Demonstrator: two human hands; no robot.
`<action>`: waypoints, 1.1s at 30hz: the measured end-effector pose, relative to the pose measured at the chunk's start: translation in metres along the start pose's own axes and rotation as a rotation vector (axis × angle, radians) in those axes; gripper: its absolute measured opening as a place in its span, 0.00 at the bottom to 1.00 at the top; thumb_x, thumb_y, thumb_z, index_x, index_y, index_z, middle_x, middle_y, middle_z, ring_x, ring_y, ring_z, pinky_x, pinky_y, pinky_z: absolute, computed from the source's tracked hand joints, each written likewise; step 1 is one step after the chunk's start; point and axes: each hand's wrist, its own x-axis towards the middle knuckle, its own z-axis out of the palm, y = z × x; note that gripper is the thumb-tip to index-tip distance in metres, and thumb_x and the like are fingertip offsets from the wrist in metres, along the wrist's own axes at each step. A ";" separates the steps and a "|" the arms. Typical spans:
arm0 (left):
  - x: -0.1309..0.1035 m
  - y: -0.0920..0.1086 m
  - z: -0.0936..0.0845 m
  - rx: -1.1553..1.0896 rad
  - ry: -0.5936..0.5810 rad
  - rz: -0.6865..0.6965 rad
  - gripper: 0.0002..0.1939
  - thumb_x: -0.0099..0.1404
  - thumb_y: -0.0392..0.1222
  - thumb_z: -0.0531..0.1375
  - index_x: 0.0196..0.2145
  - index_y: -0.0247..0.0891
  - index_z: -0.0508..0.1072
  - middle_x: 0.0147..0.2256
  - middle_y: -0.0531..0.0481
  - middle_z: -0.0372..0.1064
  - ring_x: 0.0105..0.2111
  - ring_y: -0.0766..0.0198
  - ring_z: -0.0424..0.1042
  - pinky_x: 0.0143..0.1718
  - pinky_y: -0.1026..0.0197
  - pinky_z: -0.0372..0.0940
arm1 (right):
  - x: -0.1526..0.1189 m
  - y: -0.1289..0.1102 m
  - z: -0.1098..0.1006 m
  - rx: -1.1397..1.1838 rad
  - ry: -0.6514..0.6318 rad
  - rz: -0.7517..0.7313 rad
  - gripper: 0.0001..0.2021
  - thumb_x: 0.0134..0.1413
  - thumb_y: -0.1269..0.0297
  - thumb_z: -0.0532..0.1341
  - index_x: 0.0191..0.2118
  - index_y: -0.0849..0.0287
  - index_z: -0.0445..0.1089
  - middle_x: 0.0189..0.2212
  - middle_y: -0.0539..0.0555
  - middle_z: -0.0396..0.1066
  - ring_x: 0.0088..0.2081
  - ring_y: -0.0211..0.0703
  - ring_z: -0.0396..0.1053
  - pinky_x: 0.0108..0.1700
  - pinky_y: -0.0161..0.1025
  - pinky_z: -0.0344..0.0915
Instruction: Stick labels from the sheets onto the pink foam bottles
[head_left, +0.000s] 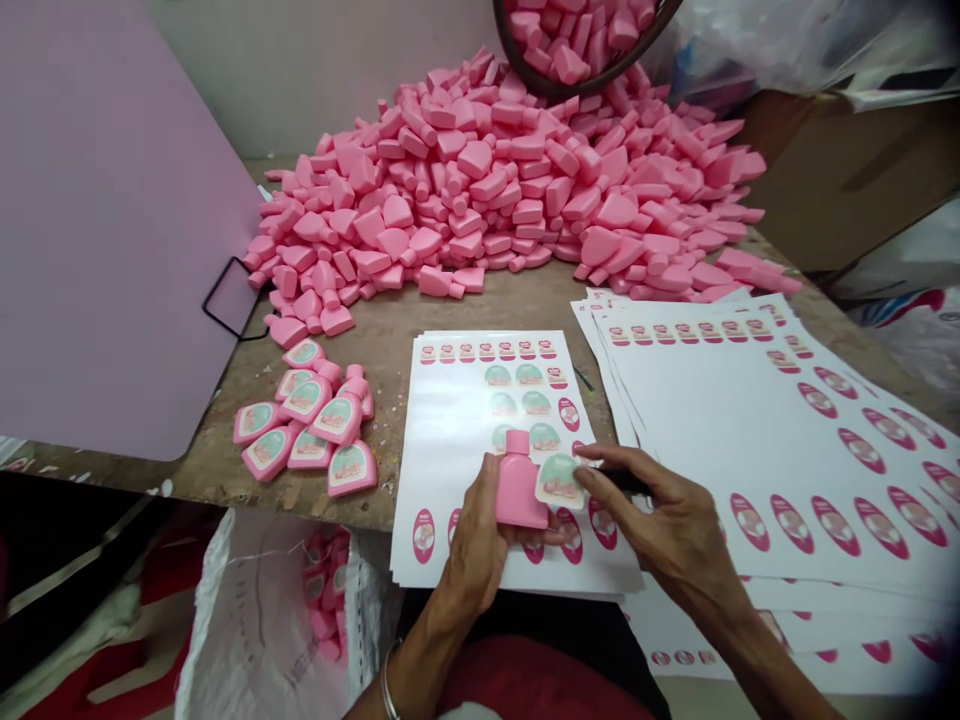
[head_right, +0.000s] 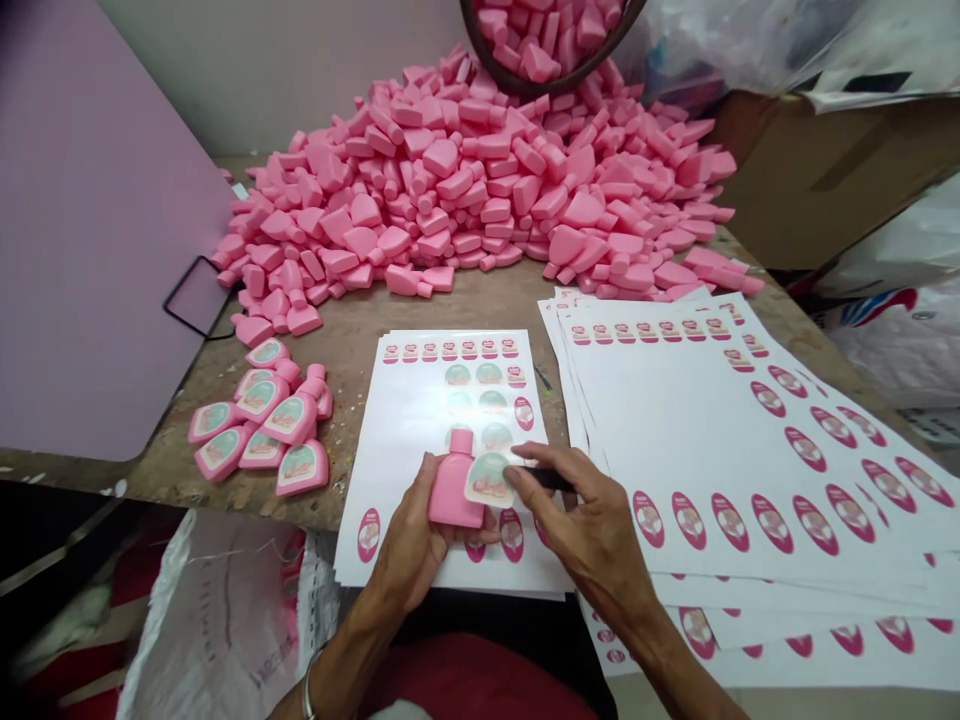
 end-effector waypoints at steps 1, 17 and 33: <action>0.000 0.001 0.000 -0.030 0.000 -0.003 0.33 0.63 0.63 0.50 0.50 0.30 0.66 0.35 0.42 0.74 0.30 0.59 0.75 0.28 0.60 0.71 | -0.002 -0.003 0.004 0.000 -0.025 -0.039 0.11 0.52 0.56 0.62 0.38 0.56 0.74 0.34 0.53 0.74 0.34 0.42 0.72 0.35 0.37 0.69; -0.006 0.011 0.001 -0.044 -0.065 0.021 0.29 0.66 0.62 0.45 0.48 0.36 0.69 0.34 0.47 0.74 0.28 0.63 0.74 0.28 0.61 0.71 | -0.008 -0.018 0.023 -0.031 -0.085 -0.214 0.08 0.55 0.59 0.61 0.37 0.55 0.74 0.29 0.53 0.71 0.30 0.41 0.67 0.33 0.39 0.67; -0.014 0.022 -0.002 0.081 -0.217 0.075 0.17 0.61 0.47 0.60 0.45 0.36 0.65 0.37 0.46 0.68 0.29 0.65 0.73 0.28 0.64 0.70 | 0.008 -0.009 0.015 -0.490 0.171 -0.363 0.17 0.57 0.59 0.58 0.51 0.56 0.68 0.31 0.57 0.71 0.35 0.48 0.67 0.39 0.46 0.62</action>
